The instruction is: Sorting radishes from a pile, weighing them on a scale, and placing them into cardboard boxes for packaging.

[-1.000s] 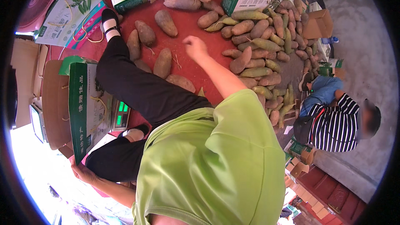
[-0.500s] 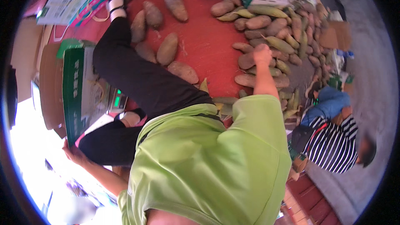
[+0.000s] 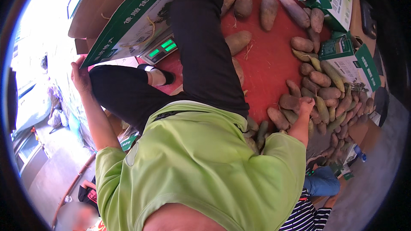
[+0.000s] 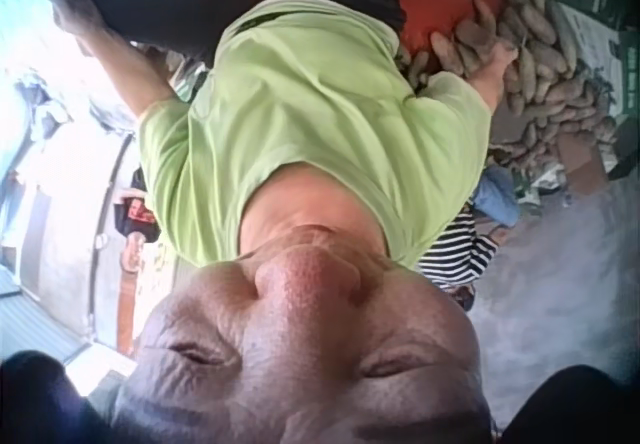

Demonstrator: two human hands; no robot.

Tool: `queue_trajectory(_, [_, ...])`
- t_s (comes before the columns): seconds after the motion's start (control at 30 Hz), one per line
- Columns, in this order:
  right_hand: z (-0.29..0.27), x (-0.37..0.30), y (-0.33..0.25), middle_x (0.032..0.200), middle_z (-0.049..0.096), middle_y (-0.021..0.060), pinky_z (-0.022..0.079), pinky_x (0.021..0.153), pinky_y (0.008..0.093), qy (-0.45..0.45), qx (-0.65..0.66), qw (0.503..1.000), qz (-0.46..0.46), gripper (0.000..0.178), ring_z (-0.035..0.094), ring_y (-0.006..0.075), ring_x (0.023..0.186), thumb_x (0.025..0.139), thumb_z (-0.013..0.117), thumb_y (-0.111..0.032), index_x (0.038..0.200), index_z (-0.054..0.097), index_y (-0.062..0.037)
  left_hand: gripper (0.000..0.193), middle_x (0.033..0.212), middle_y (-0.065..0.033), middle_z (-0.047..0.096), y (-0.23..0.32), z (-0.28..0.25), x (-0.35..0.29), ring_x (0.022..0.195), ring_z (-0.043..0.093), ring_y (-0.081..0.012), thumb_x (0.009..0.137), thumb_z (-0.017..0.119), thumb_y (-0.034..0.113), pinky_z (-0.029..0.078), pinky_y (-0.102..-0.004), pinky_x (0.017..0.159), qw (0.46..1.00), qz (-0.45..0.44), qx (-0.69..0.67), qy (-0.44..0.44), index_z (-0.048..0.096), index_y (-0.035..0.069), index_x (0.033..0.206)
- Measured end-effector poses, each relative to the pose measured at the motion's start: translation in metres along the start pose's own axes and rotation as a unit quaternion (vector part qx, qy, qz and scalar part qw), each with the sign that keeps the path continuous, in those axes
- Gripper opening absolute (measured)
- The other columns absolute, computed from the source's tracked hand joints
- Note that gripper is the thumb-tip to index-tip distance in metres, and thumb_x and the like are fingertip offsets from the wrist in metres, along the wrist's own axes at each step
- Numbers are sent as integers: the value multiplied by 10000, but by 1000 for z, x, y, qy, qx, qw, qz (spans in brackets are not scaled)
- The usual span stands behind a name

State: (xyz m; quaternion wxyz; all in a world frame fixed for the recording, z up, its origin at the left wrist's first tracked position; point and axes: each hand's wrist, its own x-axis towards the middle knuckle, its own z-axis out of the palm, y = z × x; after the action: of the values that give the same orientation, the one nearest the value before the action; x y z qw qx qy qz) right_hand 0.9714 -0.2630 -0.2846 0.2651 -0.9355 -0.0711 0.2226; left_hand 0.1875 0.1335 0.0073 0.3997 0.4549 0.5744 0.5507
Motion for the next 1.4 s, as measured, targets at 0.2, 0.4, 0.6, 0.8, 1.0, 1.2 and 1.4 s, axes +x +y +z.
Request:
queue_trajectory(0.2, [7,-10,-13,975,588,135,463,787,361,15,-24,999,-30,443,570,248,933,729,671,-79,1119,479,5,460,947,-182,639,0,0,0,910,603,-243,948,479,337,436,-348,890,1000,-1,8,-8,611,-100,1008])
queue_trajectory(0.4, [17,-40,2,987,608,156,444,844,351,31,-92,994,-58,504,586,302,956,674,748,-123,1099,502,-8,426,965,-174,639,-7,-2,2,928,596,-233,945,492,312,431,-343,893,999,17,-22,-35,630,-89,979])
queue_trajectory(0.6, [32,-91,-51,1060,598,165,439,872,374,31,-181,980,-82,538,571,325,1010,631,764,-74,1105,515,-22,358,961,-129,631,0,6,-8,941,576,-201,942,504,255,405,-313,905,997,45,34,-44,646,-74,940])
queue_trajectory(0.8, [47,-88,-98,1063,574,142,429,876,355,-34,-79,983,-161,487,548,280,1005,675,725,-18,1104,493,-11,255,893,-73,612,13,22,-14,905,539,-163,904,547,186,371,-270,852,988,84,89,-90,653,-43,866])
queue_trajectory(1.0, [56,-116,-257,1094,526,95,392,906,311,-97,17,936,-339,459,503,200,1013,715,695,-2,1126,491,-19,157,860,-77,607,16,20,-19,854,544,-172,802,635,112,390,-279,812,983,108,101,-106,658,-37,847])
queue_trajectory(1.2, [42,-167,-430,1082,563,106,391,930,320,-117,141,862,-472,429,520,206,1036,744,703,-62,1120,501,-13,145,861,-42,600,22,26,-18,851,539,-133,738,675,-5,396,-233,770,984,75,119,-107,665,-11,882])
queue_trajectory(1.4, [35,-284,-571,1143,551,119,402,940,291,-205,309,739,-562,444,528,183,1048,795,672,-34,1186,467,9,260,861,2,590,19,27,-20,802,520,-80,757,667,-31,400,-195,729,994,34,82,-68,662,29,1010])
